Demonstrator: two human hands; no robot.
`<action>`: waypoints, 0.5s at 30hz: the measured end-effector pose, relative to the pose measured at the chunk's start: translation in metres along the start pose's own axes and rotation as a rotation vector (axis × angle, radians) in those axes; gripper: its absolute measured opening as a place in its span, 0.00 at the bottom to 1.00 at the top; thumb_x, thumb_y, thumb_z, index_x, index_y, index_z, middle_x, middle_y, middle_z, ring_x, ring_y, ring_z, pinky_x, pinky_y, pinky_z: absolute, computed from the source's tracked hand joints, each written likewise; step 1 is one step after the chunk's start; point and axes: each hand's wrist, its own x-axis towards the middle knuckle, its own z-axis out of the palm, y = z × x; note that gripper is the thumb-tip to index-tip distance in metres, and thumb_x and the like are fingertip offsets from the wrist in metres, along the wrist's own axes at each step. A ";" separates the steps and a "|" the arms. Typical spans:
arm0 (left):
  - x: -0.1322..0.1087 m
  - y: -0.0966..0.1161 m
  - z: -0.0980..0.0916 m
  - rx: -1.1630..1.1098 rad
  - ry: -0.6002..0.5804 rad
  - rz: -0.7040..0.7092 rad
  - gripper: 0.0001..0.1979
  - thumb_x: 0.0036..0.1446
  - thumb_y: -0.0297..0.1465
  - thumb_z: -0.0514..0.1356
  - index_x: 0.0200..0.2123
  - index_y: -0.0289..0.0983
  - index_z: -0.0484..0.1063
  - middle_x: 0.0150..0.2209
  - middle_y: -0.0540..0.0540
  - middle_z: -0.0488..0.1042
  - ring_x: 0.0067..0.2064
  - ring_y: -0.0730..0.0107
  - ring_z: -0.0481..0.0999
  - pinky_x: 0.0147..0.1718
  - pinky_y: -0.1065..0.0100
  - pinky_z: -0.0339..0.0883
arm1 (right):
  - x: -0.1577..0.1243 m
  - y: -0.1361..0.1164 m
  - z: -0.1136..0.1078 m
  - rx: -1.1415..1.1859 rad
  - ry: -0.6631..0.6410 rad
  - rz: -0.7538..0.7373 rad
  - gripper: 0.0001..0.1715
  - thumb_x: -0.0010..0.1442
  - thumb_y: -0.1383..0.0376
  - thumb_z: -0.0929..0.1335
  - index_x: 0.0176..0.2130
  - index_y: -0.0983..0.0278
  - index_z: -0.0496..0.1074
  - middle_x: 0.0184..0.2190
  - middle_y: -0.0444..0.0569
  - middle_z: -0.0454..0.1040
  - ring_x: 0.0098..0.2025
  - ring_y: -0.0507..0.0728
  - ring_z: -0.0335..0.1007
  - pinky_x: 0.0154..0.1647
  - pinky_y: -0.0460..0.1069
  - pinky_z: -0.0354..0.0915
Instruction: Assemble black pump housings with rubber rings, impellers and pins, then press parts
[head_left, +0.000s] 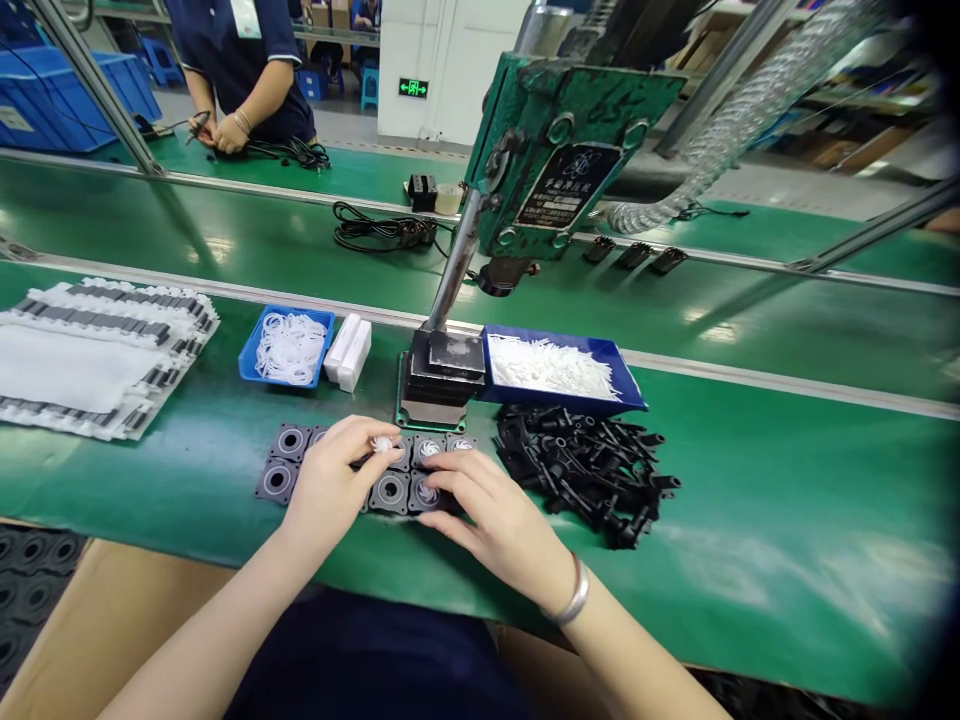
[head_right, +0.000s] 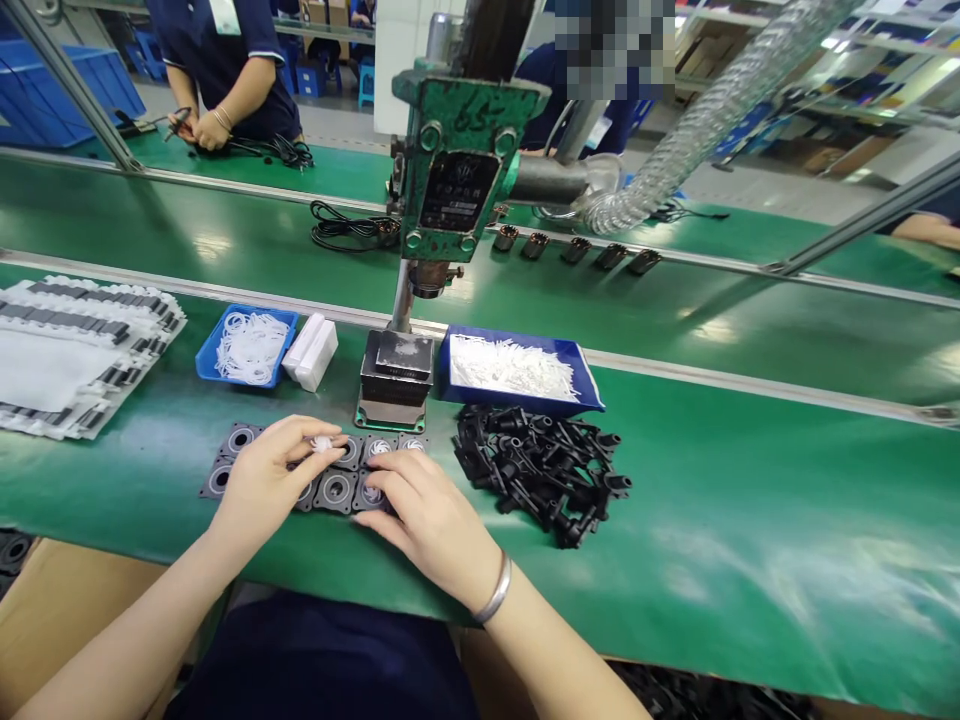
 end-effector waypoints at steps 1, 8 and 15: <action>0.004 -0.001 0.004 0.056 0.002 0.055 0.05 0.60 0.33 0.63 0.40 0.41 0.77 0.42 0.46 0.78 0.45 0.61 0.80 0.48 0.64 0.71 | 0.001 0.000 -0.002 -0.017 0.003 -0.010 0.13 0.64 0.62 0.70 0.47 0.63 0.68 0.48 0.56 0.74 0.51 0.61 0.71 0.53 0.60 0.71; 0.011 -0.020 0.019 0.427 -0.022 0.282 0.08 0.63 0.29 0.61 0.45 0.37 0.73 0.53 0.38 0.76 0.51 0.57 0.78 0.49 0.59 0.75 | -0.004 0.005 -0.010 -0.040 0.090 0.075 0.07 0.66 0.68 0.67 0.46 0.63 0.69 0.46 0.53 0.74 0.51 0.57 0.70 0.53 0.56 0.70; -0.004 0.004 -0.013 0.464 -0.009 0.383 0.23 0.61 0.42 0.63 0.55 0.35 0.69 0.59 0.36 0.72 0.59 0.57 0.73 0.58 0.59 0.70 | -0.012 0.015 -0.016 -0.065 0.242 0.061 0.06 0.67 0.67 0.66 0.44 0.62 0.72 0.45 0.51 0.75 0.47 0.56 0.72 0.52 0.51 0.67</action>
